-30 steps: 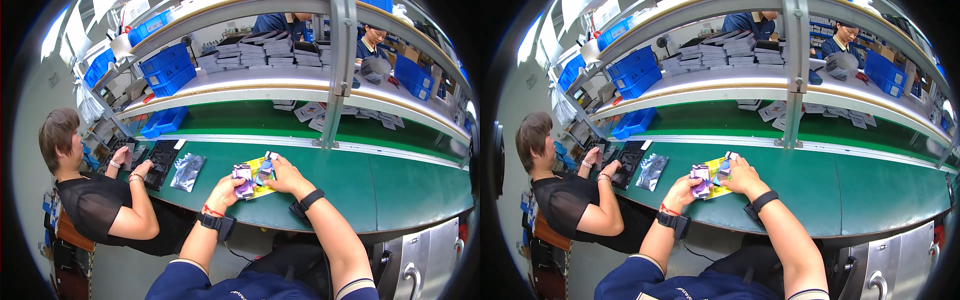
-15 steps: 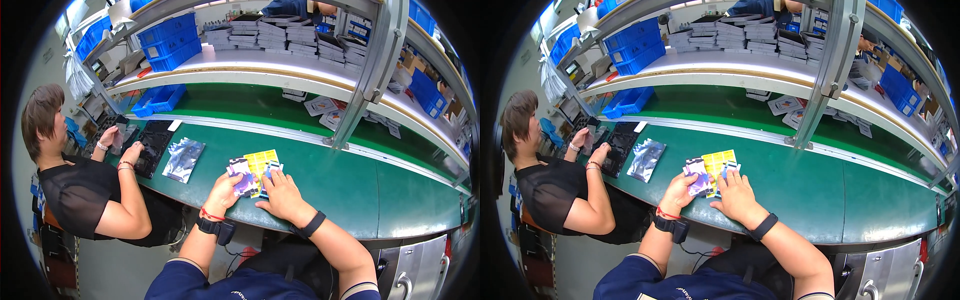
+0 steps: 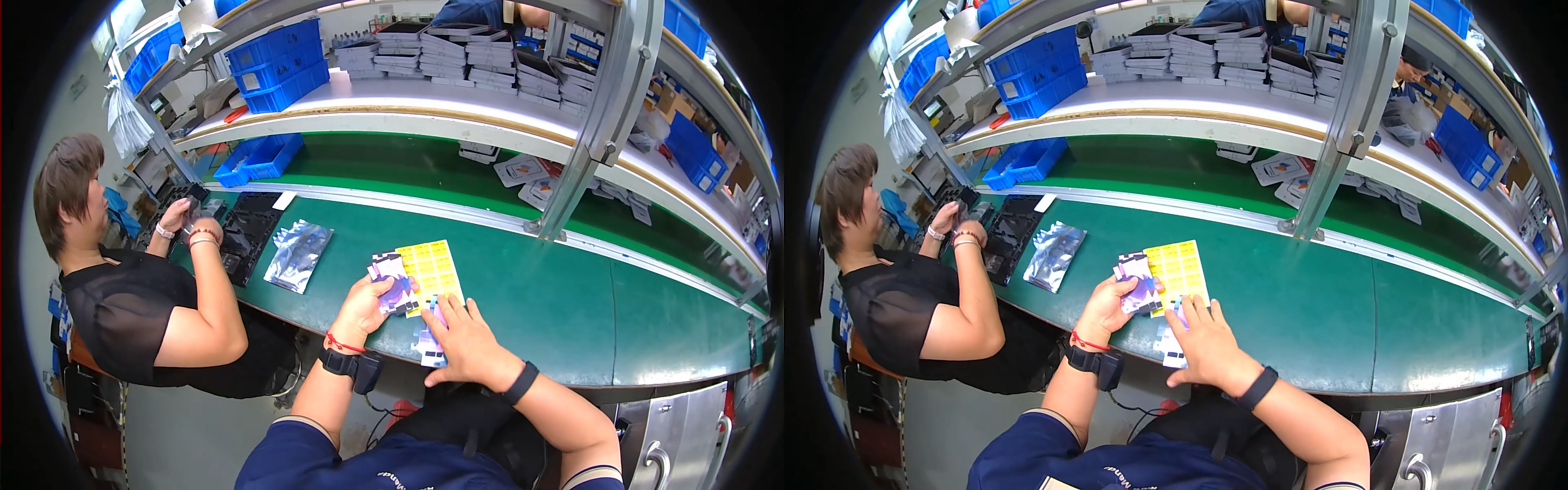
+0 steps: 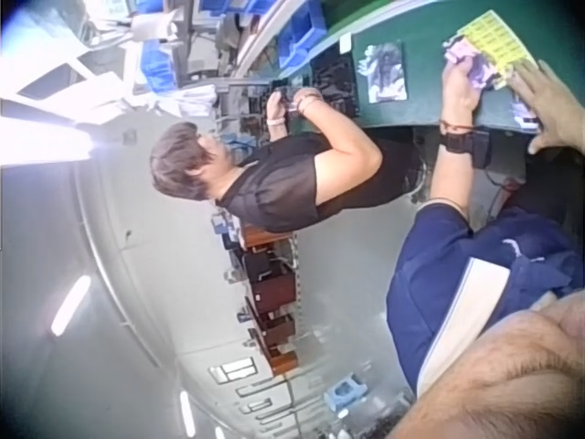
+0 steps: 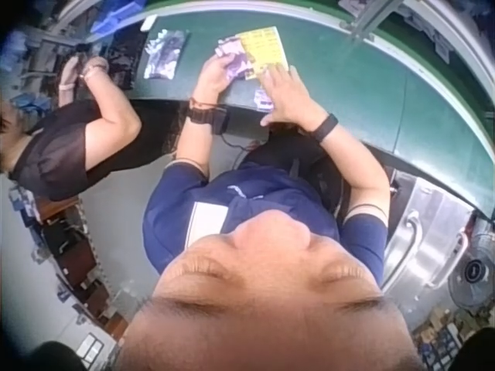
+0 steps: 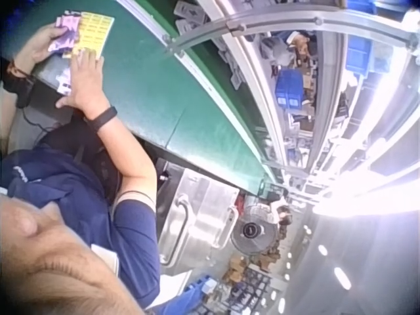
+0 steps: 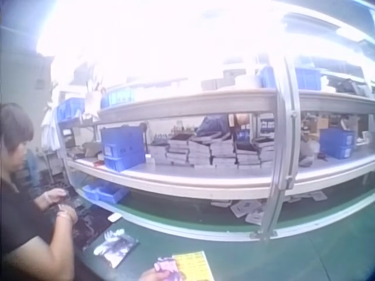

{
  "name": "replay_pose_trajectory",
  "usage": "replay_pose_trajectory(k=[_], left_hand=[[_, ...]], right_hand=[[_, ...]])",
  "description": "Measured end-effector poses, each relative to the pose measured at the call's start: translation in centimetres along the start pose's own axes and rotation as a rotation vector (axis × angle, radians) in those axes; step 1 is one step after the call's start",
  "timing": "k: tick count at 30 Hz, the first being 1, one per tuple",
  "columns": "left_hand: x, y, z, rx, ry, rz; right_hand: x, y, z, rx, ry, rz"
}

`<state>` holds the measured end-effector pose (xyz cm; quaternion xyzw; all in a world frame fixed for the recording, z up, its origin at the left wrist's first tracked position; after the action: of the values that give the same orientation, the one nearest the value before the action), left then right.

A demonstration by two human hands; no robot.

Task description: Applying labels to electronic components and vacuum-sealing them into anti-static bags on an assembly line.

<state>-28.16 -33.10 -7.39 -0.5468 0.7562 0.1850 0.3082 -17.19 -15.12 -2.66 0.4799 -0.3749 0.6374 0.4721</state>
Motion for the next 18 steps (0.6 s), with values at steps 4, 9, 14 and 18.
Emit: replay_pose_trajectory(k=[4, 9, 14, 18], left_hand=[[0.0, 0.1, 0.2, 0.001, 0.011, -0.006], [-0.2, 0.1, 0.0, -0.002, 0.009, 0.012], [-1.1, -0.2, 0.4, -0.041, 0.028, -0.034], [-3.0, -0.9, 1.2, 0.013, 0.006, 0.062]], right_hand=[[-1.6, -2.4, 0.5, 0.028, -0.062, -0.060], [-0.7, -4.3, 0.6, 0.031, 0.148, -0.101], [1.2, -3.2, -1.4, -0.095, 0.632, -0.175], [2.4, -1.6, -4.1, -0.336, 1.297, -0.190]])
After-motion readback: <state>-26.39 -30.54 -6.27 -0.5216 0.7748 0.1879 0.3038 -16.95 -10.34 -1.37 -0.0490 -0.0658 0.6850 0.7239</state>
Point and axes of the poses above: each hand's wrist, its own y-axis towards the middle knuckle, its own x-axis out of the back of the hand, z = x × y, the point moved 1 cm from there along y, towards the middle knuckle, and after that the axes turned 12 degrees about -x, right-handed, at the moved point
